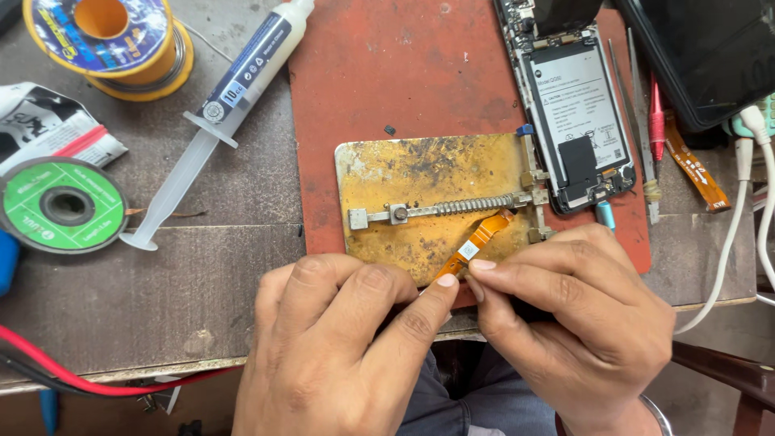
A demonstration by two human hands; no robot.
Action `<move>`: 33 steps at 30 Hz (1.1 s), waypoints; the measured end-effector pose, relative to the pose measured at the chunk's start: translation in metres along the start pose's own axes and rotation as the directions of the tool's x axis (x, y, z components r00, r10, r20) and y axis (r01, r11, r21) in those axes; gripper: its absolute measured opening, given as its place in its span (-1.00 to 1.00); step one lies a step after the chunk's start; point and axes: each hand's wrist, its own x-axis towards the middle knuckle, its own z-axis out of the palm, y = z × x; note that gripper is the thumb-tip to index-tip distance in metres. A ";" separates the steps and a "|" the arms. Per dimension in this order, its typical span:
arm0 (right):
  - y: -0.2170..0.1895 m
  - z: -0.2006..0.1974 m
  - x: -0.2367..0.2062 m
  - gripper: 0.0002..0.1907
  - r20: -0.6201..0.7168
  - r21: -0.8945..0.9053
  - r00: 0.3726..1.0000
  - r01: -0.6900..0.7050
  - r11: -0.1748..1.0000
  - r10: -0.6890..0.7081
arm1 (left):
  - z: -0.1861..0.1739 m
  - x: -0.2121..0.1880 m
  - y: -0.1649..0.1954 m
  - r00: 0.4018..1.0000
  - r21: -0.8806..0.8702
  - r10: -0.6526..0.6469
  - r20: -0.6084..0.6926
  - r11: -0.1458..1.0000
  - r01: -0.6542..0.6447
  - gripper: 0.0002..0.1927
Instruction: The person aligns a small orange flex cable on a metal jig on the workbench, then uses a soldering iron to solder the flex cable's contacts, steadying the part with the other hand. Afterwards they lift and reposition the flex cable on the jig and handle a disassembled phone lying beside the jig.
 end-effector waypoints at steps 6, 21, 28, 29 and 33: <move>-0.001 0.002 0.001 -0.70 0.008 -0.020 1.000 0.004 1.000 -0.004 | 0.001 -0.002 -0.002 1.000 -0.006 -0.001 0.000 1.000 0.001 -0.71; -0.001 0.002 0.001 -0.72 0.043 -0.041 0.999 -0.007 0.999 0.008 | 0.002 -0.002 -0.002 1.000 -0.013 -0.017 0.012 1.000 0.018 -0.72; -0.001 0.002 0.001 -0.73 0.025 0.004 0.999 -0.025 1.000 0.025 | 0.002 -0.003 -0.002 1.000 -0.015 -0.015 0.007 1.000 0.016 -0.72; -0.001 0.003 0.000 -0.73 0.030 -0.009 0.999 -0.021 1.000 0.022 | 0.002 -0.003 -0.002 1.000 -0.016 -0.015 0.007 1.000 0.015 -0.72; -0.001 0.000 0.001 -0.73 0.070 -0.031 0.997 -0.016 0.999 0.018 | 0.002 -0.003 -0.002 1.000 -0.017 -0.019 0.010 1.000 0.019 -0.72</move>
